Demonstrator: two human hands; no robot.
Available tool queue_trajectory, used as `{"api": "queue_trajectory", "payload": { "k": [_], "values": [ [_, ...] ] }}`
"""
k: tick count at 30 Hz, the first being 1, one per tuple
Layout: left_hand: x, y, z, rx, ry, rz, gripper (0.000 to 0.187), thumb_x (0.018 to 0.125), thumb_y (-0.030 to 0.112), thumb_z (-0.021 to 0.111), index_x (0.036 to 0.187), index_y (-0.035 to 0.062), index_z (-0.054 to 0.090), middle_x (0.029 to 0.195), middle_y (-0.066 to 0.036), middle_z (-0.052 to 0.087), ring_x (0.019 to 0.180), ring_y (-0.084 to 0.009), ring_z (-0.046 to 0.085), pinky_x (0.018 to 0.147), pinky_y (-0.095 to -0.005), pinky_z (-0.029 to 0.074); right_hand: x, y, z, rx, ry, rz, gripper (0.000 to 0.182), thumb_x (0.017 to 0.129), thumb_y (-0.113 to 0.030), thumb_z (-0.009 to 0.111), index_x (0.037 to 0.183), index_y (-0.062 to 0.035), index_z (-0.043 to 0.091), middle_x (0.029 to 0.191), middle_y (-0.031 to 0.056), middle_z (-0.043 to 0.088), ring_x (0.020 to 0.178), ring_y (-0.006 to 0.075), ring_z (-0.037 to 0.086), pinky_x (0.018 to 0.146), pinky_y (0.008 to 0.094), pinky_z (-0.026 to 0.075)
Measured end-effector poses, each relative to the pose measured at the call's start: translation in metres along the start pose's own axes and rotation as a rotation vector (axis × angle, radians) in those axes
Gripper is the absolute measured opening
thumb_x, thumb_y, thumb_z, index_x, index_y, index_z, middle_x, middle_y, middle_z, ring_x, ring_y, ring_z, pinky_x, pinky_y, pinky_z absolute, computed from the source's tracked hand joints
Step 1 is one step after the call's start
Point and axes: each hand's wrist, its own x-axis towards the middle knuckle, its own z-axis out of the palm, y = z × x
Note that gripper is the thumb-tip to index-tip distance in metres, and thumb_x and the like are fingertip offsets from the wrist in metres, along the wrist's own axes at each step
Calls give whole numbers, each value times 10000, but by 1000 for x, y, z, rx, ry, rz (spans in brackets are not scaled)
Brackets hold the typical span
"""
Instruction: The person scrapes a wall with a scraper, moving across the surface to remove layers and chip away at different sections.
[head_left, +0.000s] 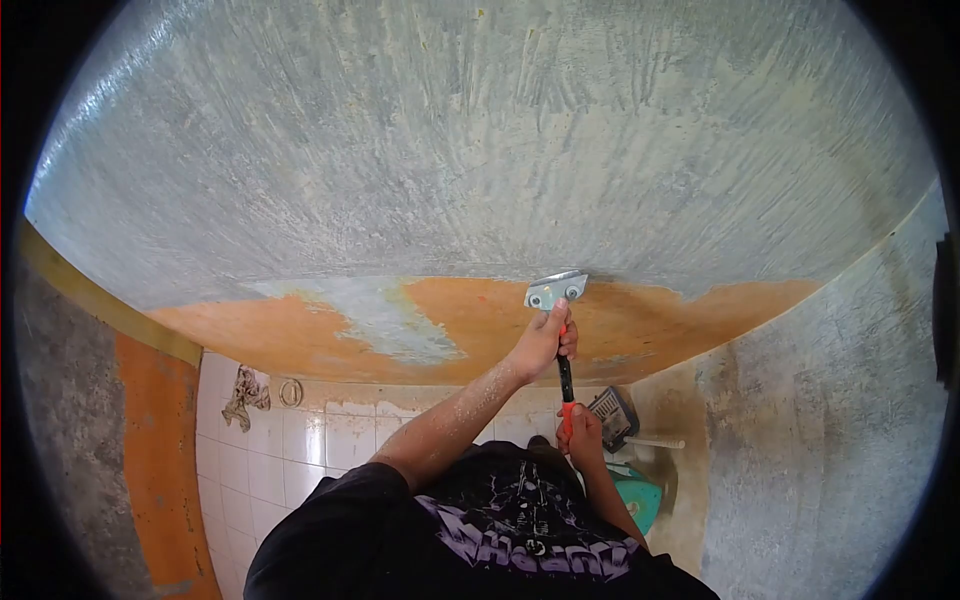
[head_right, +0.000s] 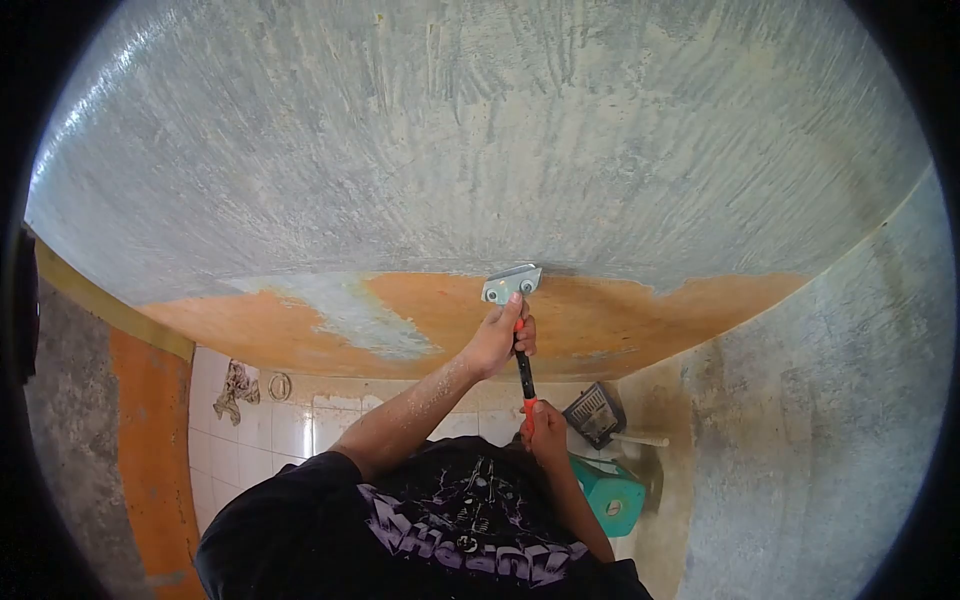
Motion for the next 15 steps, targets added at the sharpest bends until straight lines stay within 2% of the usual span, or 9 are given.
{"api": "queue_trajectory", "payload": {
  "k": [6, 9, 15],
  "values": [
    [-1, -3, -5, -34, -34, -22, 417, 1047, 500, 347, 862, 128, 370, 662, 0, 351, 582, -126, 372, 616, -320, 407, 1, 5, 0, -80, 51, -79, 452, 1044, -435, 406, 934, -20, 548, 511, 8, 426, 372, 95, 384, 364, 251, 325],
    [2, -5, -3, -10, -39, -13, 416, 1047, 500, 348, 860, 129, 369, 661, 0, 351, 577, -127, 373, 611, -321, 406, 0, 10, 8, -55, 84, -36, 448, 1044, -428, 410, 932, -17, 548, 509, 9, 427, 371, 94, 387, 358, 252, 322],
    [2, -5, 2, -3, -11, -10, 421, 1048, 501, 342, 844, 133, 362, 656, 0, 350, 570, -130, 371, 600, -320, 401, -1, -1, -1, -30, 29, -60, 450, 1041, -430, 417, 921, -14, 541, 508, 15, 424, 371, 93, 383, 357, 249, 316]
  ]
}}
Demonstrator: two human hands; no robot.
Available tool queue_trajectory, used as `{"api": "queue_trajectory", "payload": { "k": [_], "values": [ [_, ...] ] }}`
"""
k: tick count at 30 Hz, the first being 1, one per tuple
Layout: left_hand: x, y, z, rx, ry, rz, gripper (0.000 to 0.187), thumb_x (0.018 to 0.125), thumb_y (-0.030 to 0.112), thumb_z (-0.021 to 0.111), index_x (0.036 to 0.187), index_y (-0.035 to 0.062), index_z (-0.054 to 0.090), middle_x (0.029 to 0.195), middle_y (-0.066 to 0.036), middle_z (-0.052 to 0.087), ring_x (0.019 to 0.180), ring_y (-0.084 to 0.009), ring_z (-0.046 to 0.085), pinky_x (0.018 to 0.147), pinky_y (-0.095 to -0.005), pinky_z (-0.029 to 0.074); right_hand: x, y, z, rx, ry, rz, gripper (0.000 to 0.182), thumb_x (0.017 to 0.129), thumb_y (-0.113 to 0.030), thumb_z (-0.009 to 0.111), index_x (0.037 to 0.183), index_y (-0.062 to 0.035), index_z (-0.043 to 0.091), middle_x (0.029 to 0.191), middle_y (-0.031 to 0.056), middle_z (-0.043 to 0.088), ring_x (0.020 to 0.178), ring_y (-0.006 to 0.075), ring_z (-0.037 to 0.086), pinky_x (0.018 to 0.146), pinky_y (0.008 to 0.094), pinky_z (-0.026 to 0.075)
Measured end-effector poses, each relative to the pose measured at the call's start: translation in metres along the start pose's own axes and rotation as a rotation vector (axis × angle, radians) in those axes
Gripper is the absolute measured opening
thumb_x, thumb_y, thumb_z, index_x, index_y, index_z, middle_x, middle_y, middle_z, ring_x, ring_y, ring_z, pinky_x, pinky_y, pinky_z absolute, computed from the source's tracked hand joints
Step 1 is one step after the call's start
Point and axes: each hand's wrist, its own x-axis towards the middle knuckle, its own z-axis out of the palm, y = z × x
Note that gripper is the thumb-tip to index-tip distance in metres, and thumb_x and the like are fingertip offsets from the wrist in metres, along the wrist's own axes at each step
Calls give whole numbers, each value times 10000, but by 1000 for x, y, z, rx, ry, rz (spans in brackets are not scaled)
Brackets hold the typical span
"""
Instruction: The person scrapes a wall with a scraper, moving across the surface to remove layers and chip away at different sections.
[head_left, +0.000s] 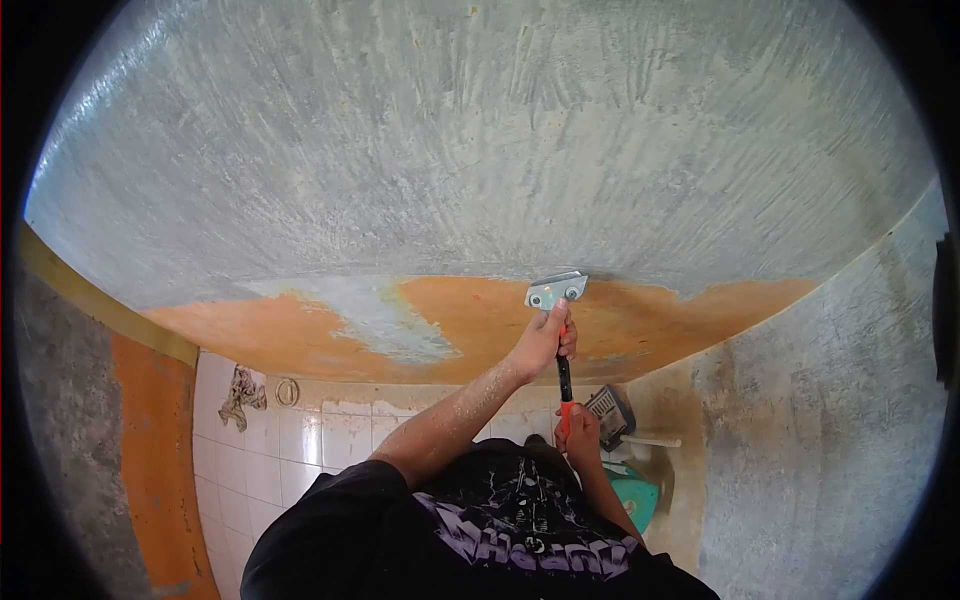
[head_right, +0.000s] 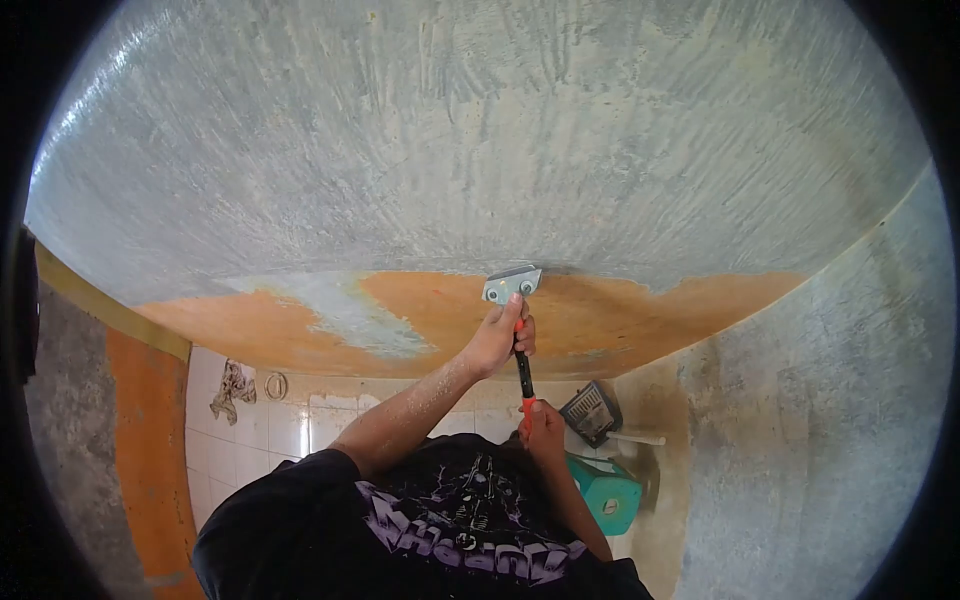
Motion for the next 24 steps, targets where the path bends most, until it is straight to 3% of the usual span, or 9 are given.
{"api": "queue_trajectory", "payload": {
  "k": [24],
  "values": [
    [-3, 2, -7, -18, -45, 52, 453, 1036, 540, 334, 859, 124, 364, 647, -3, 335, 564, -132, 350, 589, -313, 376, 8, 3, 2, -62, 30, -71, 408, 1050, -386, 414, 895, -35, 551, 519, -4, 435, 392, 71, 386, 377, 233, 317]
  ]
}}
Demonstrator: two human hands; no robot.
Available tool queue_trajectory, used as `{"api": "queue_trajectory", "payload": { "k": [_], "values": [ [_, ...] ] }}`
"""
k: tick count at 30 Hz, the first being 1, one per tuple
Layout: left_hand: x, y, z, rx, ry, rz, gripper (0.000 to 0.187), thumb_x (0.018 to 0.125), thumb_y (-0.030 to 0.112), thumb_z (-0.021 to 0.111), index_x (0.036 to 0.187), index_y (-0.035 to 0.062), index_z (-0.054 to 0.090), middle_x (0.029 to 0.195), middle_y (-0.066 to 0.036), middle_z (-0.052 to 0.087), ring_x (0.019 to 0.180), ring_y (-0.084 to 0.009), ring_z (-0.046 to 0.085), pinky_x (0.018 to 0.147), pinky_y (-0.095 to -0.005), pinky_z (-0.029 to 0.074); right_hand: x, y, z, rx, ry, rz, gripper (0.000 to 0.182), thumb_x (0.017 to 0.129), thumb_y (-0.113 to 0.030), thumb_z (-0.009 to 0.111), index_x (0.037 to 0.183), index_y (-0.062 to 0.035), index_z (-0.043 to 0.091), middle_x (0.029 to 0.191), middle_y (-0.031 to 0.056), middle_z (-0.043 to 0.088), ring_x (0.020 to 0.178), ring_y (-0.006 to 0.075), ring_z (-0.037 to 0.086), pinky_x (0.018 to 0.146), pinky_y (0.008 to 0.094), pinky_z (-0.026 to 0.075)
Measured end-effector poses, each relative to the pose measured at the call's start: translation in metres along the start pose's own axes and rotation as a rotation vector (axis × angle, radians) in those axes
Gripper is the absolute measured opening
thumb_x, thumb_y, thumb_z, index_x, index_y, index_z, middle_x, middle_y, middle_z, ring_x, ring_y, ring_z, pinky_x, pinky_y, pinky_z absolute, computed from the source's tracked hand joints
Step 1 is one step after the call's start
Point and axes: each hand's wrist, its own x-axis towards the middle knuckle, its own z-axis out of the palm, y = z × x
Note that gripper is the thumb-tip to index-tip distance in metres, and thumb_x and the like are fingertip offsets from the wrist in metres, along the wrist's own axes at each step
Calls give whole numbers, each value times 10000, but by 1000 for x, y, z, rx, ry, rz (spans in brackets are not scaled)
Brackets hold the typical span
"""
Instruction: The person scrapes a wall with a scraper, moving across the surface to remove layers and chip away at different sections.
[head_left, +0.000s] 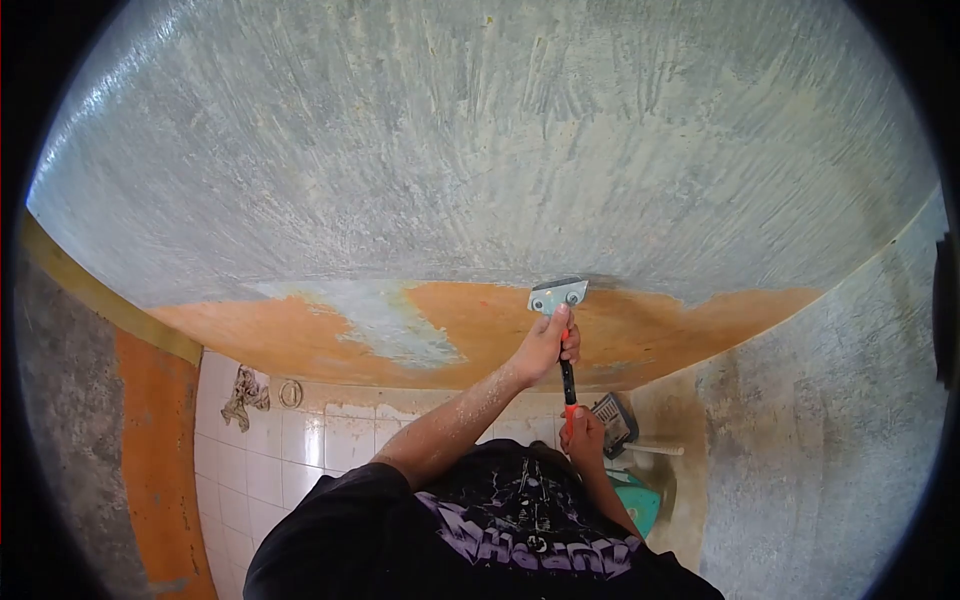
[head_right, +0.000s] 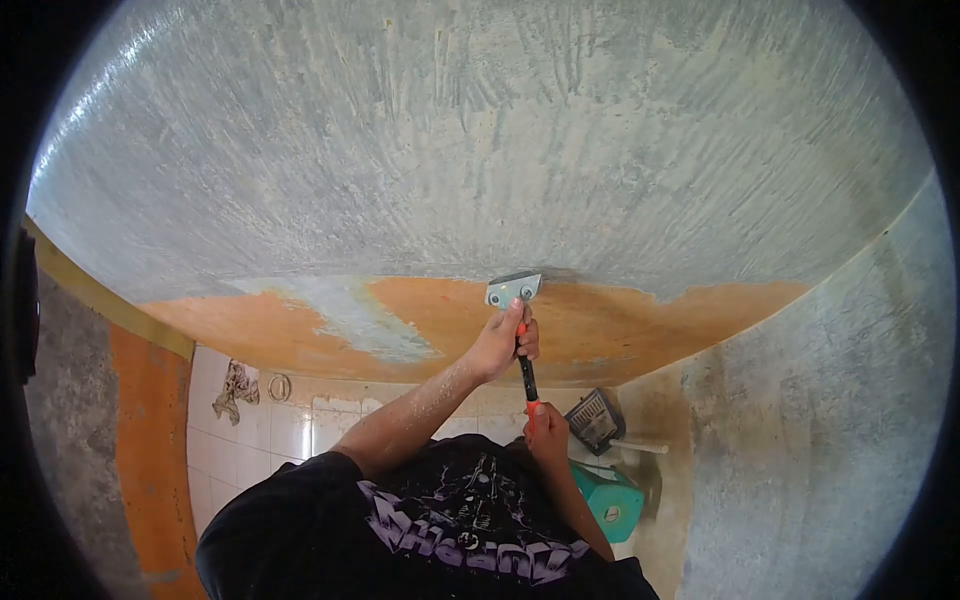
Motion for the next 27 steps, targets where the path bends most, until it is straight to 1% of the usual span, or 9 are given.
{"api": "queue_trajectory", "payload": {
  "k": [6, 11, 14, 15, 17, 18, 20, 24, 27],
  "values": [
    [0, 0, 4, 0, 31, 18, 458, 1031, 546, 347, 858, 123, 369, 631, 2, 330, 548, -122, 337, 566, -303, 355, -5, -8, 10, 25, -6, 46, 434, 1044, -420, 414, 905, -32, 550, 518, -8, 423, 393, 76, 389, 386, 239, 328],
    [2, 5, 9, -30, 38, 54, 456, 1027, 550, 360, 859, 127, 372, 631, 3, 333, 545, -115, 329, 563, -296, 353, -5, -11, 10, 2, 6, 3, 441, 1044, -425, 409, 905, -30, 549, 514, -6, 422, 385, 79, 381, 379, 241, 321],
    [1, 1, 7, -13, 33, 19, 456, 1025, 553, 362, 865, 126, 377, 631, 4, 333, 549, -114, 334, 565, -296, 356, -6, 4, 2, -12, 21, -3, 439, 1045, -423, 409, 904, -32, 551, 511, -6, 422, 382, 77, 376, 374, 242, 316],
    [2, -1, 5, -22, 38, 5, 458, 1025, 554, 362, 867, 125, 378, 633, 4, 333, 551, -116, 336, 567, -298, 358, -5, 0, 4, -19, 25, 0, 438, 1045, -422, 409, 904, -33, 552, 511, -6, 421, 381, 76, 373, 373, 242, 314],
    [2, -4, 2, -46, 50, -25, 461, 1025, 556, 361, 871, 122, 380, 637, 3, 335, 554, -119, 340, 569, -301, 360, -5, -7, 7, 26, 27, 38, 428, 1037, -398, 441, 880, -22, 574, 538, -12, 440, 420, 69, 407, 400, 235, 320],
    [3, -2, 2, -29, 39, -8, 461, 1024, 557, 360, 871, 123, 380, 639, 2, 336, 555, -120, 341, 570, -304, 361, -7, -11, 9, 47, 32, 64, 424, 1033, -386, 458, 869, -16, 585, 551, -15, 450, 440, 65, 424, 413, 232, 322],
    [1, 2, 3, -2, 29, 21, 462, 1024, 559, 358, 871, 123, 379, 644, 0, 337, 557, -124, 344, 570, -308, 364, -5, -14, 9, 38, 30, 45, 425, 1034, -385, 457, 870, -15, 585, 551, -14, 450, 438, 65, 424, 410, 233, 321],
    [1, -3, -2, -27, 25, 7, 455, 1027, 553, 352, 873, 126, 382, 649, -4, 342, 558, -127, 348, 580, -309, 368, -5, -10, 4, 7, 24, 43, 428, 1035, -388, 451, 870, -16, 584, 547, -13, 453, 430, 65, 415, 404, 237, 318],
    [3, 2, -1, -23, 32, 12, 450, 1032, 544, 344, 869, 127, 385, 647, -6, 347, 560, -127, 353, 581, -311, 372, -3, -10, 9, -20, 4, 14, 440, 1047, -409, 405, 901, -27, 567, 508, -3, 430, 382, 74, 389, 373, 241, 310]
  ]
}}
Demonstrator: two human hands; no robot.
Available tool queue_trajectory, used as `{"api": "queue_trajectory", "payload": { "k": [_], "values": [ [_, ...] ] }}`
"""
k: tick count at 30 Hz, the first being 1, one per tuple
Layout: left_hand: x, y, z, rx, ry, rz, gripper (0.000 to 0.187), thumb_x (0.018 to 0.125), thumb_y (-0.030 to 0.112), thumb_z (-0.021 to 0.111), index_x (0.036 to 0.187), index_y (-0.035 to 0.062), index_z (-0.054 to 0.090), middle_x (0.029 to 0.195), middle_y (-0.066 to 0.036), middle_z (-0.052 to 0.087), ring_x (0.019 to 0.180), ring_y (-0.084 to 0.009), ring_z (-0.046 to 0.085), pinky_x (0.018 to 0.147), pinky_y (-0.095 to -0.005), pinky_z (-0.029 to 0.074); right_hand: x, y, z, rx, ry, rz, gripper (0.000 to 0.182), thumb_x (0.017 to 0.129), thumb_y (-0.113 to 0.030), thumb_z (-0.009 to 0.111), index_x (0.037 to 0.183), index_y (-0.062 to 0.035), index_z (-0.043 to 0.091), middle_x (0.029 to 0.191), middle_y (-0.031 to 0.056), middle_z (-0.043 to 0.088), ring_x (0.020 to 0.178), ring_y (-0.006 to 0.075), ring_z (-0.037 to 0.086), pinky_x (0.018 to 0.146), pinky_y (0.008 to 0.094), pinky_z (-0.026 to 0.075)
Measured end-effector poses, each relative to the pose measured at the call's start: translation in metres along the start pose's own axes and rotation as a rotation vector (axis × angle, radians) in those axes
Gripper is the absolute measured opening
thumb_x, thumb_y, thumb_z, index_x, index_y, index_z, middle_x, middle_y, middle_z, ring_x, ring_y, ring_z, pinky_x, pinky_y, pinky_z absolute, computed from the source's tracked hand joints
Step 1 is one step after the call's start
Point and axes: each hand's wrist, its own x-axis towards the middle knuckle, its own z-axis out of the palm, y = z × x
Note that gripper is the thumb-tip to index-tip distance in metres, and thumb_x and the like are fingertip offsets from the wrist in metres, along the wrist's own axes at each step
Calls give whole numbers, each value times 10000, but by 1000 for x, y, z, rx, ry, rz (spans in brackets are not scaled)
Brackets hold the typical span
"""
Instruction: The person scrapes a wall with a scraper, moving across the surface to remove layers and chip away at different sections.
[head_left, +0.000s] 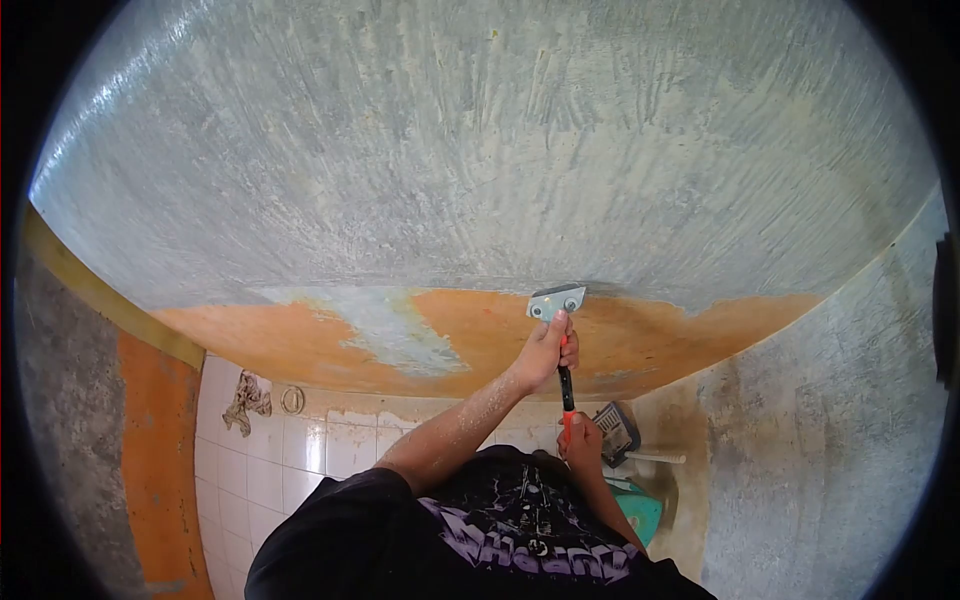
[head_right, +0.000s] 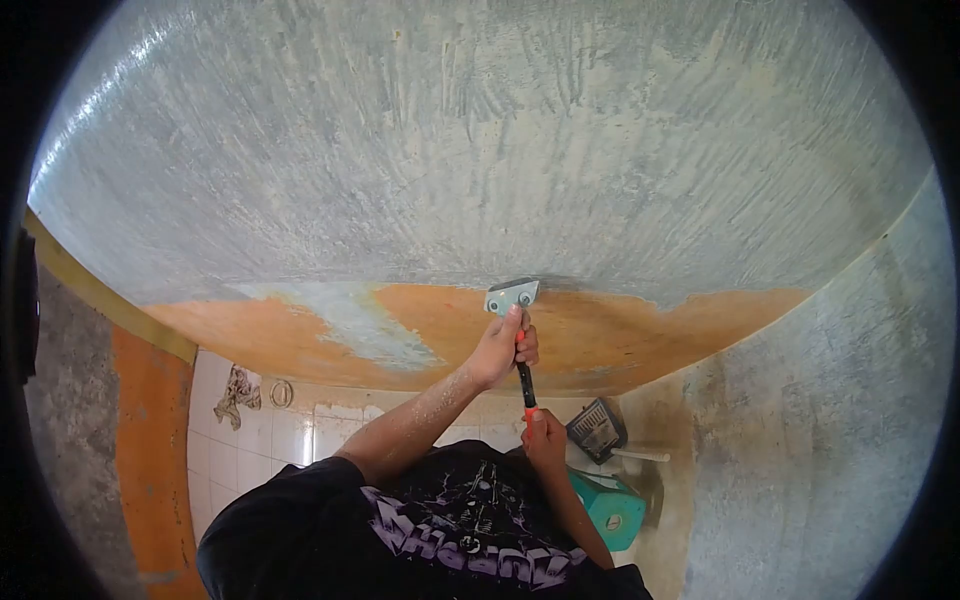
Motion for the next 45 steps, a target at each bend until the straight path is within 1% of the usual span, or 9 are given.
{"api": "queue_trajectory", "payload": {
  "k": [8, 11, 14, 17, 23, 26, 29, 41, 45],
  "values": [
    [3, -5, -2, -28, -26, -2, 431, 1041, 506, 360, 861, 115, 385, 642, -11, 379, 547, -130, 396, 572, -319, 419, 6, 8, -7, 18, -6, -35, 428, 1046, -395, 415, 903, -19, 562, 520, -4, 432, 380, 78, 384, 368, 242, 305],
    [0, 9, 4, 30, -46, 18, 441, 1043, 519, 332, 859, 121, 388, 658, -9, 366, 573, -134, 378, 607, -320, 402, 1, 3, -8, 15, 10, -14, 416, 1045, -389, 419, 908, -20, 555, 520, 0, 433, 380, 78, 382, 364, 240, 304],
    [2, -7, -4, 13, -63, -27, 435, 1045, 515, 330, 862, 125, 386, 658, -9, 364, 576, -135, 380, 609, -321, 404, -1, 11, -10, 4, 10, 10, 416, 1045, -393, 415, 910, -23, 549, 519, 5, 435, 379, 80, 382, 364, 240, 306],
    [3, 5, 1, 31, -121, 15, 434, 1044, 518, 330, 869, 125, 385, 658, -8, 363, 576, -136, 381, 608, -323, 405, 3, -4, -6, 22, 11, 3, 425, 1046, -400, 406, 905, -24, 544, 516, 10, 436, 378, 84, 384, 365, 241, 310],
    [3, 3, 3, 36, -68, -12, 456, 1032, 546, 344, 877, 118, 380, 657, -12, 359, 573, -139, 384, 603, -326, 402, 3, -12, -3, 43, 10, 15, 417, 1042, -375, 426, 884, -18, 574, 516, -6, 443, 402, 77, 401, 391, 240, 321],
    [2, 16, 9, 91, -84, 49, 459, 1030, 550, 345, 877, 119, 380, 658, -16, 361, 573, -140, 386, 601, -324, 401, -3, -19, -1, 42, 8, 26, 420, 1042, -377, 423, 890, -17, 575, 513, 0, 449, 397, 80, 402, 388, 242, 323],
    [2, 0, 3, 70, -57, -24, 457, 1032, 545, 343, 874, 118, 379, 656, -17, 364, 573, -141, 387, 601, -323, 404, -7, -5, -7, 11, 10, 50, 444, 1049, -403, 392, 903, -17, 556, 510, 12, 437, 386, 93, 399, 380, 251, 326],
    [13, 9, 21, 118, -112, -21, 423, 1048, 500, 339, 851, 127, 376, 652, -12, 366, 575, -135, 383, 598, -317, 398, -2, -15, -7, 115, -2, 92, 428, 1061, -398, 353, 950, -24, 528, 526, 22, 432, 384, 104, 396, 382, 258, 336],
    [10, 2, 19, 65, -48, -66, 442, 1045, 495, 359, 823, 113, 373, 633, -3, 376, 544, -124, 399, 564, -302, 417, -9, -1, -9, 77, 14, 106, 435, 1060, -402, 349, 952, -21, 530, 531, 21, 436, 387, 106, 394, 384, 258, 333]
  ]
}}
